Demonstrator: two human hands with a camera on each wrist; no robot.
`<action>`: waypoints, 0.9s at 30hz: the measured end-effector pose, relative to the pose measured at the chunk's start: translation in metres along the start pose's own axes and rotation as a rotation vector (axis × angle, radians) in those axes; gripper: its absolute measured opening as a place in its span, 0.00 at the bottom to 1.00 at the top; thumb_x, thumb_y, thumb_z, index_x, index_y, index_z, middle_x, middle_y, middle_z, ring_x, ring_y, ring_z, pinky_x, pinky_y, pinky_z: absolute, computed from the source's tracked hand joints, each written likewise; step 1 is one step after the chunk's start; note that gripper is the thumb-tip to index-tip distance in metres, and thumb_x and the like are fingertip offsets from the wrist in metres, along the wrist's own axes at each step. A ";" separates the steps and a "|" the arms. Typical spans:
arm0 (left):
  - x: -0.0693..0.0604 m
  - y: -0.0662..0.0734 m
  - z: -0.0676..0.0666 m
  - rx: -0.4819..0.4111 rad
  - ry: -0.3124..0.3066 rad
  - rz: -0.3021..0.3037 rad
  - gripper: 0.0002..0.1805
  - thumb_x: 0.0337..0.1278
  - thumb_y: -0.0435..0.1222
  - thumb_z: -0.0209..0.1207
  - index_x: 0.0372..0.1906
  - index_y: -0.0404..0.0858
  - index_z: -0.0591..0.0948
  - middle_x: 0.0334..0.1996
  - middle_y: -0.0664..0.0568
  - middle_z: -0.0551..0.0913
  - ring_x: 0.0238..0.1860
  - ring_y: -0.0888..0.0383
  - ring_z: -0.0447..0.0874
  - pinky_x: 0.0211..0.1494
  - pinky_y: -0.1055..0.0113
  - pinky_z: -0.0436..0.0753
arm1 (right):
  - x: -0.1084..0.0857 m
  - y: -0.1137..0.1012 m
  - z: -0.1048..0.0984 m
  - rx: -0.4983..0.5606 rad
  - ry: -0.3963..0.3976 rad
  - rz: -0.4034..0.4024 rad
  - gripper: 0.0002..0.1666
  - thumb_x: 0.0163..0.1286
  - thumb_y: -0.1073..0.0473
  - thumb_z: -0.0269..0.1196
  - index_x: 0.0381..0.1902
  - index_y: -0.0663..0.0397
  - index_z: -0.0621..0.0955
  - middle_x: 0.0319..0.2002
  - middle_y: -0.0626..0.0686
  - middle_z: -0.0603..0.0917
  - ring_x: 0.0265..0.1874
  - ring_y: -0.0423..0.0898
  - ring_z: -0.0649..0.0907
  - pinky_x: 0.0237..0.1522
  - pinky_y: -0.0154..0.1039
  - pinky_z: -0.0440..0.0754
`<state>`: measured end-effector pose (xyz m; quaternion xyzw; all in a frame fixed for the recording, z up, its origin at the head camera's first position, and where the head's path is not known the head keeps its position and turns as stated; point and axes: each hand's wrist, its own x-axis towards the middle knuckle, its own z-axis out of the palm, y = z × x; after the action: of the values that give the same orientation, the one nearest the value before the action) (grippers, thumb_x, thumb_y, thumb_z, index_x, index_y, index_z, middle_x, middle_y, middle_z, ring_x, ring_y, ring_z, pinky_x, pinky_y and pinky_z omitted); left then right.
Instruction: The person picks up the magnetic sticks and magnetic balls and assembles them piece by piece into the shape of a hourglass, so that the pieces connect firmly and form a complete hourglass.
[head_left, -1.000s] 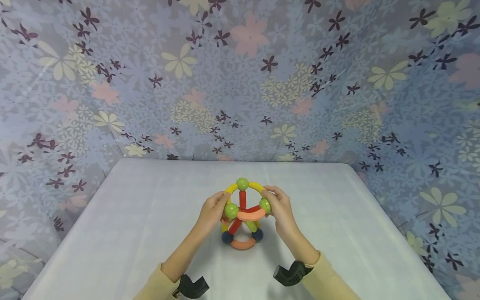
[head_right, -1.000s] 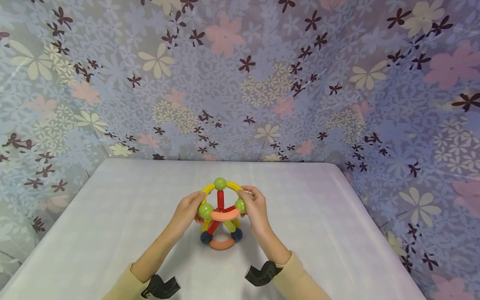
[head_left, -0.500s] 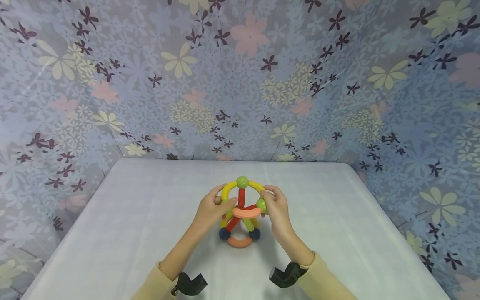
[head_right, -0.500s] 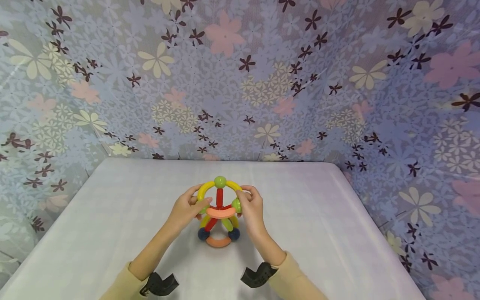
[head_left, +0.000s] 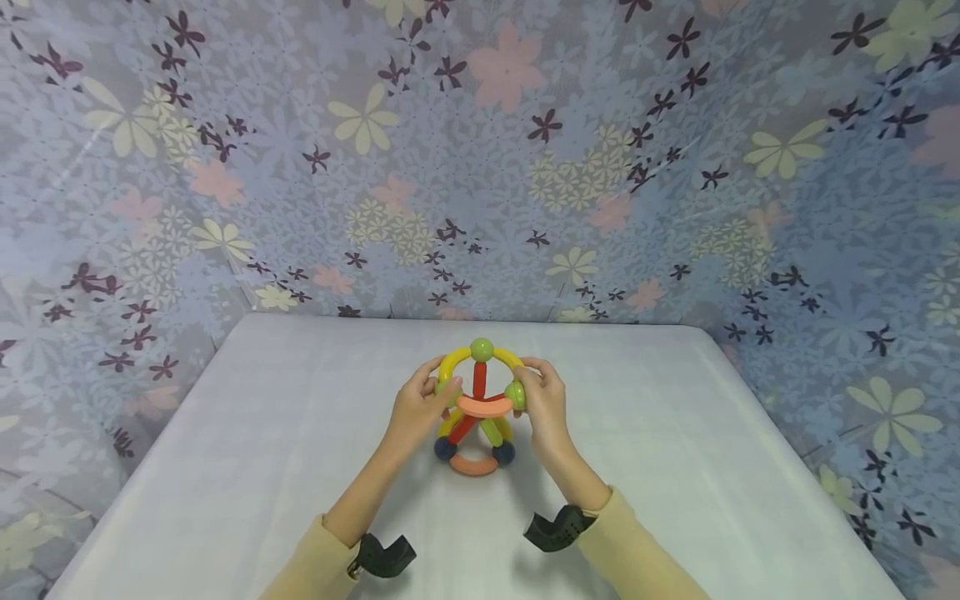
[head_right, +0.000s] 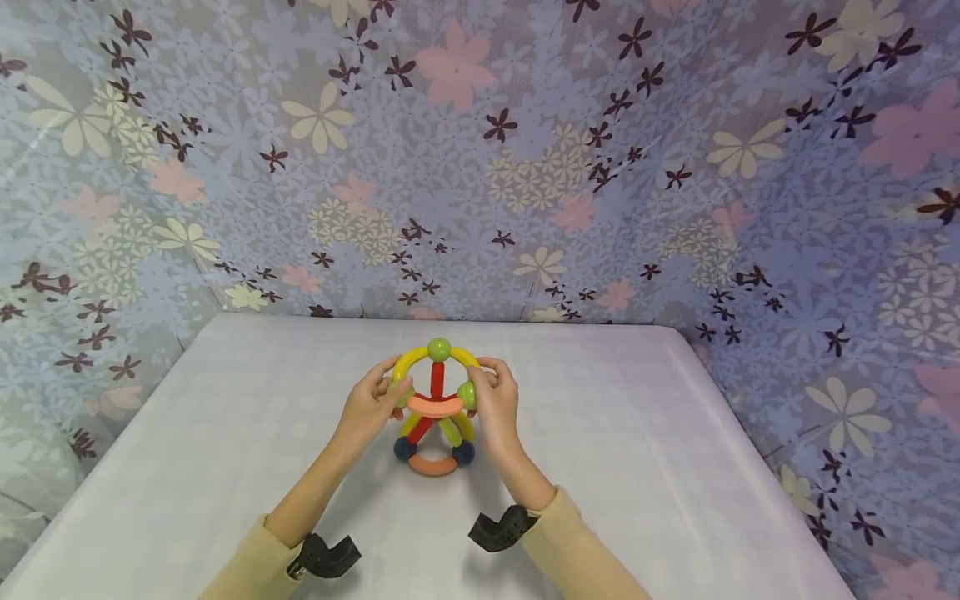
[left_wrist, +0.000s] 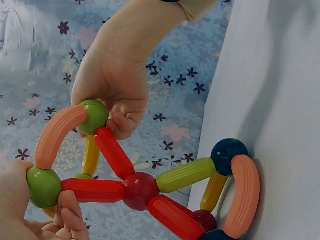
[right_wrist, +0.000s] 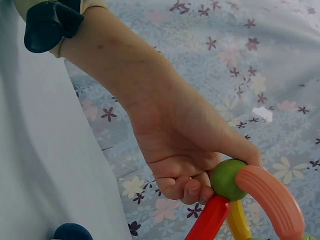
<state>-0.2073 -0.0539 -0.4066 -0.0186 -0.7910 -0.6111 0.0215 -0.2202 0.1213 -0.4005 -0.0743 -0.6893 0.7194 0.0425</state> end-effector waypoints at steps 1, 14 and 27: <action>0.000 0.000 0.000 -0.002 -0.001 -0.005 0.32 0.61 0.47 0.58 0.68 0.44 0.66 0.22 0.54 0.76 0.24 0.59 0.74 0.29 0.70 0.70 | 0.000 0.000 0.000 -0.001 -0.002 0.006 0.19 0.67 0.58 0.54 0.54 0.57 0.73 0.19 0.45 0.77 0.15 0.38 0.72 0.19 0.31 0.72; 0.000 -0.001 0.001 -0.012 -0.011 -0.035 0.31 0.63 0.45 0.56 0.69 0.44 0.64 0.30 0.50 0.81 0.24 0.59 0.76 0.33 0.66 0.77 | 0.002 -0.002 -0.004 -0.041 -0.071 0.001 0.18 0.69 0.58 0.52 0.55 0.59 0.72 0.20 0.46 0.77 0.15 0.38 0.72 0.20 0.31 0.72; 0.004 -0.001 -0.010 0.068 -0.018 0.028 0.27 0.71 0.50 0.44 0.66 0.39 0.68 0.35 0.43 0.84 0.28 0.56 0.80 0.37 0.64 0.81 | 0.013 -0.006 -0.018 -0.292 -0.091 -0.121 0.25 0.75 0.45 0.47 0.57 0.57 0.74 0.39 0.56 0.80 0.30 0.44 0.78 0.29 0.34 0.78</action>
<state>-0.2111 -0.0637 -0.4045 -0.0345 -0.8112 -0.5832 0.0234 -0.2306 0.1411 -0.3959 -0.0053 -0.7910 0.6103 0.0431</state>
